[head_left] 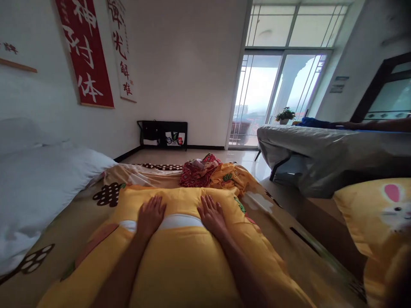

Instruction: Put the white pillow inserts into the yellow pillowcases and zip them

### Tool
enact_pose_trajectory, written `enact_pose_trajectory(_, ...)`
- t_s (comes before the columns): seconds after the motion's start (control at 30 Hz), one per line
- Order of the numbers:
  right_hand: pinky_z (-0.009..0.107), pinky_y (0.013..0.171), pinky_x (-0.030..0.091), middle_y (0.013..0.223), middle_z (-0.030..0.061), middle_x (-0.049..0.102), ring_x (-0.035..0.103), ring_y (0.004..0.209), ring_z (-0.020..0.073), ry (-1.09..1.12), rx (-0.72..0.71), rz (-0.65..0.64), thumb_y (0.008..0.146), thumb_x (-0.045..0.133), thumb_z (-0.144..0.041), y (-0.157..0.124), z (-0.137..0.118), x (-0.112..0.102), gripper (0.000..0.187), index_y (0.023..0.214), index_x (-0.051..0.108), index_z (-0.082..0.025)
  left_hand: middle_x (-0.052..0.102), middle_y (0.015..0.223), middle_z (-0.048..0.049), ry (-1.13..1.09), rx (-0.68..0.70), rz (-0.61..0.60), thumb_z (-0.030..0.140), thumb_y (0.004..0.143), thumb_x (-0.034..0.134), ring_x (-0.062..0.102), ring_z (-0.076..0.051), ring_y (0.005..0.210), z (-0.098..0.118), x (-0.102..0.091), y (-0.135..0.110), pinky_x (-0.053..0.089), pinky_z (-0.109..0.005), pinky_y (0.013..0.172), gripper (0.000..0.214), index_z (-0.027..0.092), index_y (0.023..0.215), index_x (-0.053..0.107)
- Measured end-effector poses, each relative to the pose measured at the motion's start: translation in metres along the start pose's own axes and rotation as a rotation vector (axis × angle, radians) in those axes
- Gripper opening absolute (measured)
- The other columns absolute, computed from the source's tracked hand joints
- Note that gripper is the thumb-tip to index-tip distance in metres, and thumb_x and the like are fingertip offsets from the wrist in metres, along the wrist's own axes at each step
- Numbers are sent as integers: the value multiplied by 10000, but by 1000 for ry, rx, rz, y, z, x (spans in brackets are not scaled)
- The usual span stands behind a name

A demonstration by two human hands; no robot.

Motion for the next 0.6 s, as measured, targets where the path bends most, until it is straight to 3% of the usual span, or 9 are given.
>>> enact_pose_trajectory(0.07,501,1124,212,1508,120,346,270,1414,261,15,24,-44,963,300,-419,-5,6,30,544,1437,397,-171,461,1440,-100,28,21,-102,352,954,344,397,-231,1350,-13,44,-7,296,-449,1108,450,168,1326,519)
enact_pose_trajectory(0.13,498,1145,161,1538,98,280,206,1438,234,33,32,-81,967,280,-456,-3,12,37,576,1469,336,-179,433,1464,-64,29,35,-165,372,967,306,369,-200,1369,-23,59,-5,279,-438,1119,461,209,1357,488)
enact_pose_trajectory(0.23,482,1152,145,1544,83,270,194,1442,217,45,38,-98,968,274,-473,1,17,29,577,1473,329,-200,442,1459,-48,35,14,-162,391,973,279,371,-185,1368,-28,49,1,279,-426,1119,463,241,1359,486)
enact_pose_trajectory(0.4,488,1148,155,1533,93,292,209,1437,224,83,16,-16,969,301,-453,-6,13,19,551,1457,362,-205,407,1477,-61,88,27,-140,383,973,275,347,-185,1382,-16,33,-10,264,-421,1129,480,208,1372,474)
enact_pose_trajectory(0.6,441,1126,256,1436,113,458,363,1372,212,118,-22,107,954,362,-311,-21,6,1,440,1344,515,-178,524,1384,-100,-16,59,-89,334,939,265,463,-225,1303,-10,17,-31,349,-414,1086,516,112,1318,535)
Point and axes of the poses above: each hand's wrist, its own y-axis towards the middle knuckle, its own x-axis out of the palm, z = x × y, the point moved 8 cm from there along y, towards the middle knuckle
